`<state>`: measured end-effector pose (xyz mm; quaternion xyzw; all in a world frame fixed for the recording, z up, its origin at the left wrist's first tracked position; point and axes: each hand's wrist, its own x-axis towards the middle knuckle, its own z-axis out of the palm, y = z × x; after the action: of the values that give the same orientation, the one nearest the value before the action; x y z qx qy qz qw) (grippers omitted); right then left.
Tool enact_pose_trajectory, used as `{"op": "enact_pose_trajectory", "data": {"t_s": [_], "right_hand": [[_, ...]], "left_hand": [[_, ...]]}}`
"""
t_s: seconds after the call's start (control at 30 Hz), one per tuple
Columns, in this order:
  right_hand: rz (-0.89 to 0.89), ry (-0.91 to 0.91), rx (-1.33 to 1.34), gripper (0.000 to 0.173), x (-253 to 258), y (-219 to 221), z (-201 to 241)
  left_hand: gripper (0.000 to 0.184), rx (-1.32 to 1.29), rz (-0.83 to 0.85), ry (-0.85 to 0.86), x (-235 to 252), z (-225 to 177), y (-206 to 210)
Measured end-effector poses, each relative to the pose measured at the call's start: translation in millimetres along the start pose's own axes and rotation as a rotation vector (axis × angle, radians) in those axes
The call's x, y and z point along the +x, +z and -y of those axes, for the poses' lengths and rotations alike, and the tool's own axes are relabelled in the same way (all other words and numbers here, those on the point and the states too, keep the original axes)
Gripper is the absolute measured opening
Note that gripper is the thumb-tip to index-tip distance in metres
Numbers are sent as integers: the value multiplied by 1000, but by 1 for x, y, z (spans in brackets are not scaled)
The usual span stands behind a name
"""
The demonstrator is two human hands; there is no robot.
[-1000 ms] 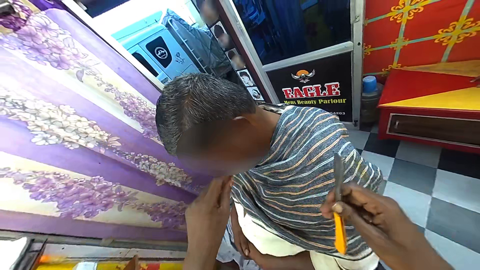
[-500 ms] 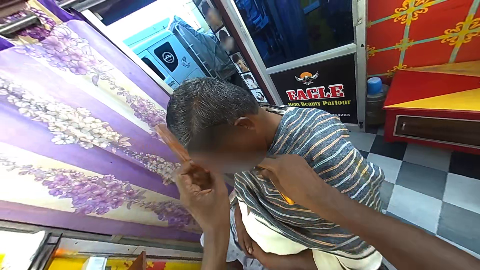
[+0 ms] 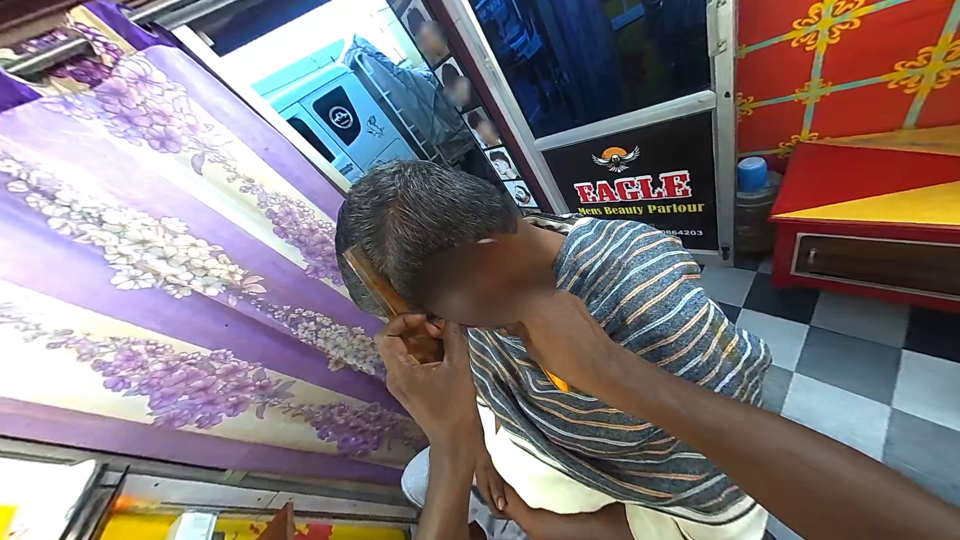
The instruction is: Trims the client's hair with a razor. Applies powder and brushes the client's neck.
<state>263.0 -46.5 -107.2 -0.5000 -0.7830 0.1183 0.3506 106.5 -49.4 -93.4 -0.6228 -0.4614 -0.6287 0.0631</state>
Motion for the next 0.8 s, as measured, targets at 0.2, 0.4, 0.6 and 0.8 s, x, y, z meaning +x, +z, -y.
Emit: {"op": "enact_pose_trajectory", "data": {"t_s": [0.2, 0.4, 0.6, 0.8], "right_hand": [[-69, 5, 13, 10, 0, 2, -6], [-58, -29, 27, 8, -3, -3, -7], [19, -408, 300, 23, -36, -9, -7], [-3, -277, 443, 26, -58, 4, -20]], "left_hand": [[40, 6, -1, 6, 1, 3, 0], [41, -26, 8, 40, 2, 6, -1], [35, -128, 127, 198, 4, 9, -29], [27, 368, 324, 290, -22, 27, -30]]}}
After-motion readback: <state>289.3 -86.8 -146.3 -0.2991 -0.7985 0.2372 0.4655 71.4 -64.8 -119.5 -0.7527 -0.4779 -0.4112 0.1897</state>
